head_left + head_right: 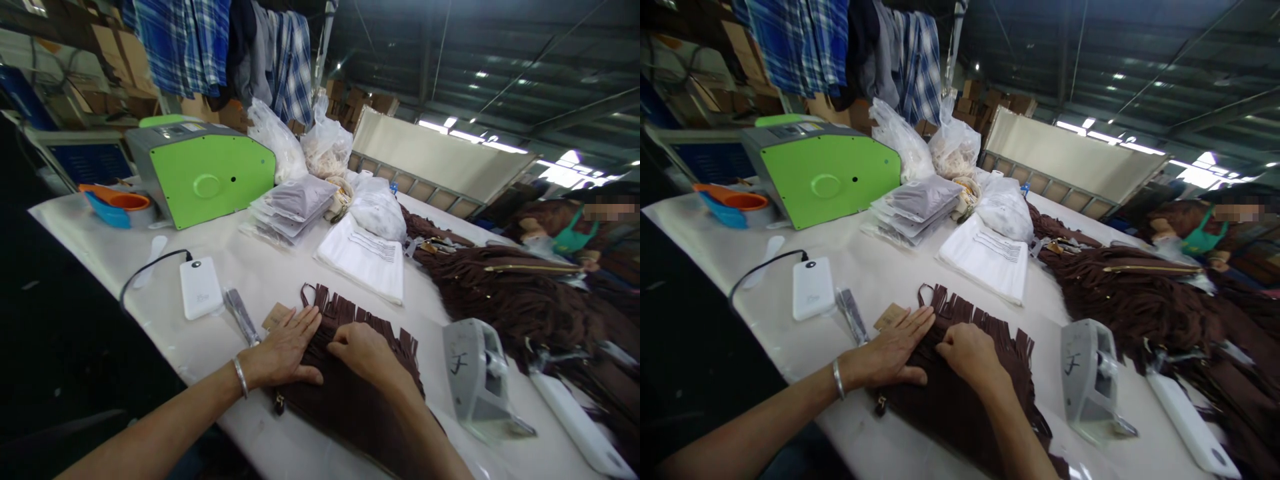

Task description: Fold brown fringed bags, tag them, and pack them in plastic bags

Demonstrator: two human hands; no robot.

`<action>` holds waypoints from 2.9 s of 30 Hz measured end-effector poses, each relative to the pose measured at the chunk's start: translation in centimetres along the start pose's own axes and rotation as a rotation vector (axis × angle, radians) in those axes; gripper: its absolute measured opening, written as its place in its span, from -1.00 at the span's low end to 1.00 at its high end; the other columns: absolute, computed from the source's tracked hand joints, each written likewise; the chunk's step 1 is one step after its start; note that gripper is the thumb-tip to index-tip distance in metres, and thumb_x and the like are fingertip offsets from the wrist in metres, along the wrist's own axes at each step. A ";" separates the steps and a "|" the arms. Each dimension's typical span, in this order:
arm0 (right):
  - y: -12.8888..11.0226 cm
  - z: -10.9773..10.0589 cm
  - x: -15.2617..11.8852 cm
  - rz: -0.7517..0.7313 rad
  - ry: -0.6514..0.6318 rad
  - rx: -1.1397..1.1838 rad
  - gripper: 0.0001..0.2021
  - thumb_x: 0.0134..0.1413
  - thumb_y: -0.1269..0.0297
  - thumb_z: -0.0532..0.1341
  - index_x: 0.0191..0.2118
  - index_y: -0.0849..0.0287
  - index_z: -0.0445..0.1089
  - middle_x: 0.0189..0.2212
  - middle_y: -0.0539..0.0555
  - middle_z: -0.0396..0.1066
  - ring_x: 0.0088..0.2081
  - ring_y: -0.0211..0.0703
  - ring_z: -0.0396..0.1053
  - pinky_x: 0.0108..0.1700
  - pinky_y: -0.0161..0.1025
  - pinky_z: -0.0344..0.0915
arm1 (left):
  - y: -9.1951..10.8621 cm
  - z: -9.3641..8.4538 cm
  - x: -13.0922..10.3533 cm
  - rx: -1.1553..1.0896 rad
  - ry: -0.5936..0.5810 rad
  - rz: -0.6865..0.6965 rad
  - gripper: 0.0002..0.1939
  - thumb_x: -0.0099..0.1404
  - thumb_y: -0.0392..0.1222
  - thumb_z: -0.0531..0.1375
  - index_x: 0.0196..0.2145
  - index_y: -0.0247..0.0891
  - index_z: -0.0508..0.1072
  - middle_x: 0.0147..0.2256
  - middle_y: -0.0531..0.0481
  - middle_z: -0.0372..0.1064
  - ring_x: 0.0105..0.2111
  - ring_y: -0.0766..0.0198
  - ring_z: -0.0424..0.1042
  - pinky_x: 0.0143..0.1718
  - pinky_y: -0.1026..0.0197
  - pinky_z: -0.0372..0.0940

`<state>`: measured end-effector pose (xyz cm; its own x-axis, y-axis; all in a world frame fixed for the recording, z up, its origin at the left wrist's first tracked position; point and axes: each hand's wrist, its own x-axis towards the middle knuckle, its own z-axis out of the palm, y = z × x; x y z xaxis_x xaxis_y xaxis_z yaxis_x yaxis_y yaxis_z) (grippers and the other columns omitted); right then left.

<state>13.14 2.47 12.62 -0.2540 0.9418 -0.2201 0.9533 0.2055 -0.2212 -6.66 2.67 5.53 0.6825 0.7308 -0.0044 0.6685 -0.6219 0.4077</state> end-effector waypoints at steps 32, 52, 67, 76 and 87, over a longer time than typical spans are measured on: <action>5.8 6.8 -11.6 -0.015 0.481 0.458 -0.70 0.27 0.15 0.09 0.01 0.02 0.45 0.02 0.07 0.46 0.06 -0.07 0.40 0.15 -0.13 0.32 | 3.5 -2.1 2.4 -0.406 0.221 -0.022 -0.27 0.46 0.21 -0.26 0.38 -0.32 -0.21 0.38 -0.18 -0.28 0.36 0.19 -0.21 0.35 0.05 -0.11; 15.9 8.1 -24.2 0.696 0.795 0.643 -0.51 -0.08 -0.21 0.21 -0.18 0.05 0.55 -0.18 0.09 0.57 -0.14 0.05 0.51 -0.10 -0.19 0.45 | 4.3 1.8 0.5 0.301 0.225 0.201 -0.15 0.36 0.28 -0.01 0.38 -0.19 -0.26 0.36 -0.18 -0.19 0.34 -0.01 -0.09 0.31 -0.11 -0.14; 13.8 8.8 -20.3 0.552 0.525 0.900 -0.71 0.07 0.04 0.14 -0.34 0.12 0.49 -0.43 0.02 0.49 -0.34 -0.08 0.40 -0.27 -0.24 0.24 | 18.2 1.8 15.2 0.303 0.100 0.288 -0.70 0.39 -0.03 0.12 -0.20 -0.30 0.53 -0.18 -0.21 0.49 -0.11 -0.01 0.42 -0.05 -0.02 0.24; 14.3 10.3 -21.4 0.562 0.575 1.278 -0.69 -0.03 0.01 0.28 -0.33 0.19 0.43 -0.46 0.00 0.41 -0.38 -0.18 0.30 -0.31 -0.28 0.18 | 22.1 6.7 16.3 0.351 -0.184 0.661 -0.35 0.00 0.24 0.38 -0.18 -0.39 0.48 -0.17 -0.30 0.47 -0.16 -0.06 0.44 -0.03 -0.05 0.21; 13.9 9.5 -20.0 0.486 0.327 1.731 -0.48 -0.09 -0.20 0.32 -0.28 0.24 0.44 -0.41 0.05 0.43 -0.42 -0.28 0.35 -0.32 -0.32 0.25 | 18.9 5.1 14.9 0.211 -0.147 0.539 -0.89 0.36 -0.18 0.17 -0.29 -0.26 0.38 -0.33 -0.06 0.46 -0.30 0.13 0.44 -0.24 0.14 0.23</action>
<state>29.95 -16.03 4.92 0.2035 0.8791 -0.4311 -0.3511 -0.3455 -0.8703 17.66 0.37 8.51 0.9656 0.2591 0.0203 0.2502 -0.9479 0.1972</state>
